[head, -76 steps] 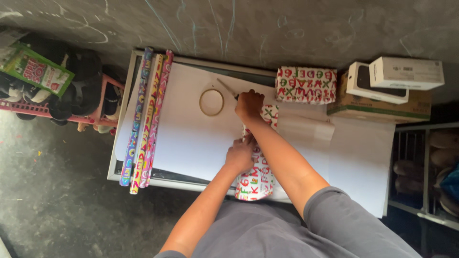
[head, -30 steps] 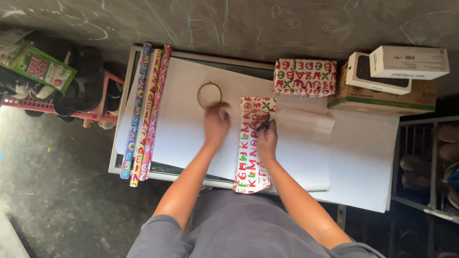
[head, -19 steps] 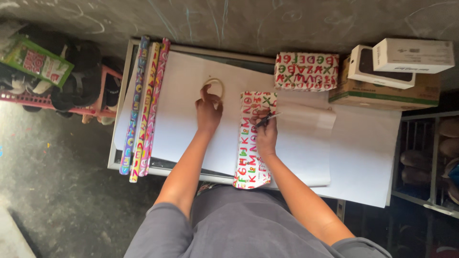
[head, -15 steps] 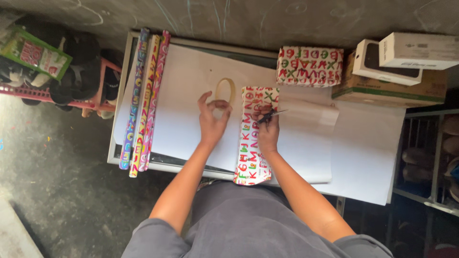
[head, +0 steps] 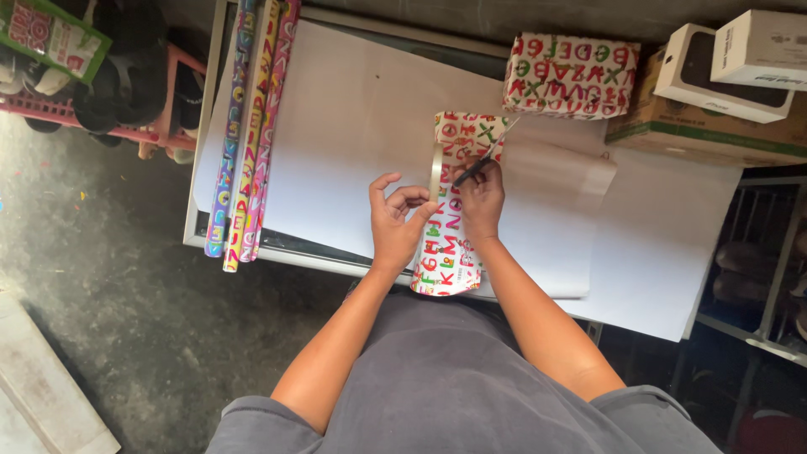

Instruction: The person wraps a small box with patterned wrapping paper, folds the edges, and secures them with tape. They then place the wrapped box aside and begin wrapping a second box using the same method.

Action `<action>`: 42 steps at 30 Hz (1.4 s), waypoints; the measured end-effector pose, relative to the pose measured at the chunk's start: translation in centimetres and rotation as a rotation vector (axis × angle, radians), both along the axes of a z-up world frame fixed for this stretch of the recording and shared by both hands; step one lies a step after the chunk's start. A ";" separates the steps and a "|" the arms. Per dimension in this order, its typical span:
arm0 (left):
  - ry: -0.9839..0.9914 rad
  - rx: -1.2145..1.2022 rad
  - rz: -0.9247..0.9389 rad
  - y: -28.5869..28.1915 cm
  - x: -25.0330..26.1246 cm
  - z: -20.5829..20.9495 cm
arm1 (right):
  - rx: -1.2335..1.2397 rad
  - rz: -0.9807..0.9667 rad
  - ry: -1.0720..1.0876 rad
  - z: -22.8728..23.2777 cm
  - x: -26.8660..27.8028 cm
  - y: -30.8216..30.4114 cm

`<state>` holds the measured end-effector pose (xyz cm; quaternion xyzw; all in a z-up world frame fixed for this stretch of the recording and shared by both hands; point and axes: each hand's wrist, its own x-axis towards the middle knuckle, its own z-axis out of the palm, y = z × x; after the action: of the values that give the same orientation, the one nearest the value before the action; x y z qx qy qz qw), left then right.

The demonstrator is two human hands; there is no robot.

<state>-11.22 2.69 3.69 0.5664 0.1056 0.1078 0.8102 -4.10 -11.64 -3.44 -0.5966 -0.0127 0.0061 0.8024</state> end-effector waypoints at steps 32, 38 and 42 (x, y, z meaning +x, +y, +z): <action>0.201 0.188 -0.331 1.8 1.9 0.3 | 0.053 -0.007 0.159 -0.7 0.7 -0.1; 0.156 -0.508 -0.187 3.2 1.6 -0.3 | 0.062 0.040 0.170 0.0 0.8 0.0; 0.198 -0.467 -0.108 2.2 1.7 -1.5 | 0.059 0.075 0.204 -0.1 0.9 -0.4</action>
<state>-9.56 4.90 2.16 0.3765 0.1761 -0.0189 0.9093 -3.16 -12.07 -3.56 -0.5682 0.0465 0.0963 0.8159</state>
